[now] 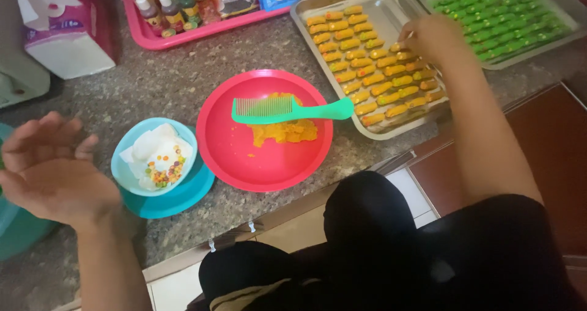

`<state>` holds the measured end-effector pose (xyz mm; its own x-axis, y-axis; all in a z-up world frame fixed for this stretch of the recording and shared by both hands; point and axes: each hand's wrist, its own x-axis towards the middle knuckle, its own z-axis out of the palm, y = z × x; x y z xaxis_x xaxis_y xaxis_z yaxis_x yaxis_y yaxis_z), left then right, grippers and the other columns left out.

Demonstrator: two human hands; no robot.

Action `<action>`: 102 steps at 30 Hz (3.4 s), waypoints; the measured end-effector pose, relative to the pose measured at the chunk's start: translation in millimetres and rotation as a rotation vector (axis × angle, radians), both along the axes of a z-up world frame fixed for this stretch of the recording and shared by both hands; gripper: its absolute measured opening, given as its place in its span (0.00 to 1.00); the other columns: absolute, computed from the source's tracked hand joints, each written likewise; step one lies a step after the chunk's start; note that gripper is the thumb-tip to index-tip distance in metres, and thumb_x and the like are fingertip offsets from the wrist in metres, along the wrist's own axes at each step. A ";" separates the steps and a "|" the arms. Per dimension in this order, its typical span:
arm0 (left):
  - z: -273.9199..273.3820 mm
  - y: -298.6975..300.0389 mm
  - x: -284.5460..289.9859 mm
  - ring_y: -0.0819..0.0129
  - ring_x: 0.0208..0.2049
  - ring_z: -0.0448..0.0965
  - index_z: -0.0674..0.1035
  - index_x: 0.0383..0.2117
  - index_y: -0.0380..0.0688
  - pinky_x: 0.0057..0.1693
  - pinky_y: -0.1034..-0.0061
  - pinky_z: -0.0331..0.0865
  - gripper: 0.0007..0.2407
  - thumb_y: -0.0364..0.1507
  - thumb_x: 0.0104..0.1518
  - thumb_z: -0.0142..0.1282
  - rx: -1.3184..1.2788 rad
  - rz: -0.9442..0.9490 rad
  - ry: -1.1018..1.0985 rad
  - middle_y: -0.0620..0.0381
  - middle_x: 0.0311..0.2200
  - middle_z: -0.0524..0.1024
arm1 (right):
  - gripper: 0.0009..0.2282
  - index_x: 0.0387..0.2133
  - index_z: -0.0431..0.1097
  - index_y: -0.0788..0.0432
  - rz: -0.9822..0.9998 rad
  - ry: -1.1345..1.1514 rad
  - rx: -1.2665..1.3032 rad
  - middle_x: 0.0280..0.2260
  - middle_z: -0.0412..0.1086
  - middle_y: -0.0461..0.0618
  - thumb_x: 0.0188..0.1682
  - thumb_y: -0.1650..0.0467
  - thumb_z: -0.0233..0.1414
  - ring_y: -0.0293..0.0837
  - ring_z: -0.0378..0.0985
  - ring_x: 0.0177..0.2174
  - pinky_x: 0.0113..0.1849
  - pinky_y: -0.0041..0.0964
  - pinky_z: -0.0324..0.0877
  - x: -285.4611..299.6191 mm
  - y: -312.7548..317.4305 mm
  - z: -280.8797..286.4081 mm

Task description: Shaping small pieces of yellow dough into textured cylinders using a comb-like tool and placing them on a tray

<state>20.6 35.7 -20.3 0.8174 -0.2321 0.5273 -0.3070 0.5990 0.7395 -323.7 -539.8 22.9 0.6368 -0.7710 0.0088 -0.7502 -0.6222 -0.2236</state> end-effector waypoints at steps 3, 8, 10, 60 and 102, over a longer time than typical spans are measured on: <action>4.6 -0.6 0.3 0.58 0.49 0.77 0.74 0.54 0.41 0.50 0.71 0.72 0.26 0.52 0.70 0.39 -0.024 -0.009 0.042 0.49 0.51 0.76 | 0.09 0.42 0.81 0.53 0.233 0.028 -0.282 0.35 0.79 0.54 0.50 0.66 0.61 0.55 0.80 0.33 0.37 0.50 0.72 1.2 -19.5 -7.9; 17.0 -9.4 -9.6 0.60 0.49 0.77 0.75 0.55 0.45 0.49 0.72 0.71 0.25 0.53 0.67 0.40 -0.017 0.005 0.001 0.53 0.50 0.77 | 0.11 0.45 0.78 0.54 0.113 0.085 -0.273 0.32 0.76 0.63 0.50 0.68 0.61 0.61 0.78 0.32 0.36 0.54 0.70 -1.9 20.0 9.6; 21.4 -10.5 -14.5 0.61 0.48 0.78 0.75 0.54 0.46 0.49 0.72 0.71 0.25 0.53 0.67 0.39 0.018 0.045 -0.052 0.55 0.49 0.77 | 0.08 0.41 0.78 0.54 0.254 -0.076 -0.300 0.31 0.75 0.59 0.50 0.68 0.61 0.58 0.78 0.33 0.37 0.52 0.70 3.9 55.9 15.6; 16.5 -63.5 -180.7 0.64 0.44 0.76 0.83 0.45 0.50 0.53 0.64 0.68 0.15 0.21 0.49 0.62 0.689 0.065 -1.104 0.64 0.43 0.81 | 0.12 0.27 0.78 0.57 0.484 -0.027 -0.352 0.25 0.75 0.58 0.47 0.61 0.57 0.58 0.79 0.31 0.34 0.53 0.72 76.0 253.7 10.7; 46.6 -193.3 -101.2 0.51 0.65 0.67 0.61 0.68 0.44 0.63 0.61 0.71 0.25 0.46 0.71 0.33 -0.231 -1.119 0.567 0.45 0.64 0.66 | 0.14 0.48 0.81 0.52 0.869 -0.751 -0.416 0.53 0.69 0.52 0.47 0.70 0.63 0.55 0.68 0.52 0.54 0.51 0.62 104.1 277.5 58.9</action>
